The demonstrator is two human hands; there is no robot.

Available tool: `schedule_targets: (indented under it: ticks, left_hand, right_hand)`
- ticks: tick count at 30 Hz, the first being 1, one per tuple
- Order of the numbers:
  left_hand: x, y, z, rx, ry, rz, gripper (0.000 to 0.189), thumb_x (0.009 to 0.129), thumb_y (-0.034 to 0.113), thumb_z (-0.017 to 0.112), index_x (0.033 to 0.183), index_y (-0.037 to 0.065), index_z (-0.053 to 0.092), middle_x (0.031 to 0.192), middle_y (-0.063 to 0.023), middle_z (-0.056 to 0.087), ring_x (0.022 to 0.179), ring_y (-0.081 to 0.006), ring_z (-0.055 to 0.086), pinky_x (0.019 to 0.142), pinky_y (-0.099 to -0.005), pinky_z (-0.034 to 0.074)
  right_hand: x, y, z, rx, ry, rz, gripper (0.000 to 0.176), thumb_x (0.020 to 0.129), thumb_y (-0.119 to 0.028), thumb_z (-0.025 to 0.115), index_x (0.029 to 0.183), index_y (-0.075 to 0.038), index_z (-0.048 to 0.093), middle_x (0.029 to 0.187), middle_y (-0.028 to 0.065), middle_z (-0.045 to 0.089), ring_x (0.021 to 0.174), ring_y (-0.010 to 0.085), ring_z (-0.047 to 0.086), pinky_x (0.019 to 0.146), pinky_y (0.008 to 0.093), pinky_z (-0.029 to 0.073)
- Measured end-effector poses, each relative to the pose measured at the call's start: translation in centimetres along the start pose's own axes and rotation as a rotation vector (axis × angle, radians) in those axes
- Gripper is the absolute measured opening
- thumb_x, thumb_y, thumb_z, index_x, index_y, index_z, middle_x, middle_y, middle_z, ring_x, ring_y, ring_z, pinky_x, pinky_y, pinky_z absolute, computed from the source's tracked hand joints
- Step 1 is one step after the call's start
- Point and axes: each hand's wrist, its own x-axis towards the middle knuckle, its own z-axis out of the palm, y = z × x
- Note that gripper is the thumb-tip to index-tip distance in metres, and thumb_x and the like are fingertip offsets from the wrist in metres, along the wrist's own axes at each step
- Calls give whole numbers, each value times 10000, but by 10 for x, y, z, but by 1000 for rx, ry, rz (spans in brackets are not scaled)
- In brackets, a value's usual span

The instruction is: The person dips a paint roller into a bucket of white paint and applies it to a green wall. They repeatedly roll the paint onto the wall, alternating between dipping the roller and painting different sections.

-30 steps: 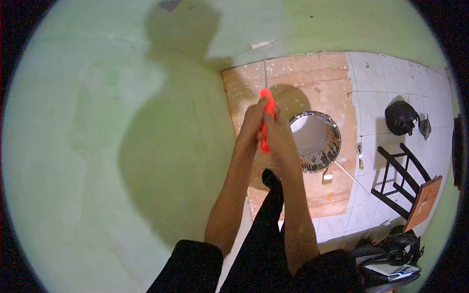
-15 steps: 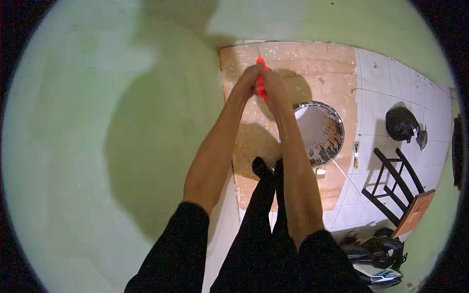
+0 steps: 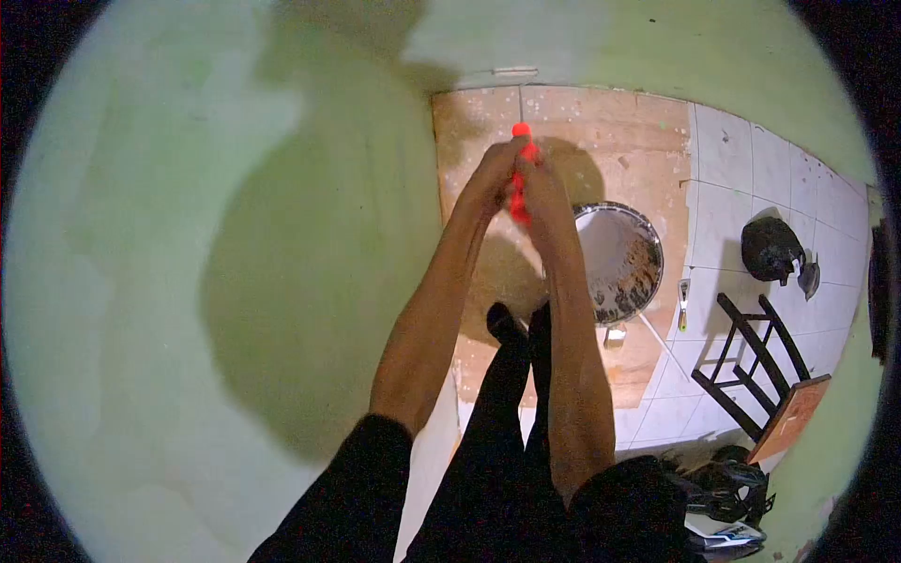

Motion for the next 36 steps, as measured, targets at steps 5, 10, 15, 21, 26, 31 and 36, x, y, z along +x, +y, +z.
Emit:
schedule_targets:
  ticks: [5, 10, 15, 21, 26, 31, 36]
  left_hand:
    - [-146, 55, 43, -34, 148, -67, 357, 854, 352, 568, 918, 1, 578, 751, -53, 600, 630, -161, 570, 592, -279, 479]
    - [-96, 48, 25, 33, 208, 24, 380, 876, 365, 493, 753, 19, 591, 661, -40, 565, 543, -118, 505, 487, -264, 402]
    - [-94, 65, 34, 14, 192, 113, 386, 871, 360, 484, 770, 4, 594, 677, -52, 577, 537, -131, 505, 485, -272, 404]
    - [-220, 116, 45, -109, 174, -14, 373, 843, 383, 561, 904, 15, 586, 772, -51, 608, 610, -160, 571, 578, -273, 477]
    - [-145, 120, 9, -110, 99, 111, 345, 877, 326, 507, 860, -10, 584, 712, -64, 604, 593, -151, 566, 554, -275, 469]
    - [-234, 146, 33, -134, 204, 85, 351, 864, 319, 512, 878, -25, 580, 749, -92, 608, 636, -182, 579, 584, -305, 484]
    - [-205, 172, -14, -221, 25, 193, 298, 865, 295, 522, 919, 5, 564, 785, -56, 600, 654, -150, 573, 606, -277, 482]
  right_hand:
    - [-166, -58, 38, -62, -59, 68, 380, 926, -294, 449, 1138, 20, 481, 670, 14, 474, 578, 96, 477, 488, 249, 393]
    - [-83, -28, 30, -208, 56, -166, 257, 930, -225, 441, 1051, -7, 504, 671, 1, 484, 548, 86, 465, 471, 240, 396]
    - [-93, -69, 36, -124, -25, -86, 248, 926, -262, 457, 979, -33, 535, 695, 0, 505, 546, 97, 460, 472, 242, 389]
    - [-208, -73, 85, -321, 101, -356, 319, 927, -275, 444, 1084, -8, 518, 807, 39, 515, 620, 105, 483, 518, 241, 404]
    - [-120, -86, 94, -9, -142, -92, 245, 916, -227, 457, 1042, -19, 493, 791, 30, 514, 586, 100, 476, 505, 232, 405]
    - [-230, -122, 115, 28, -194, -48, 234, 914, -226, 478, 1049, -35, 488, 737, 9, 505, 542, 100, 478, 480, 240, 401]
    - [-201, -135, 159, 22, -217, -189, 201, 909, -214, 476, 937, -20, 523, 695, 27, 496, 560, 112, 490, 514, 247, 421]
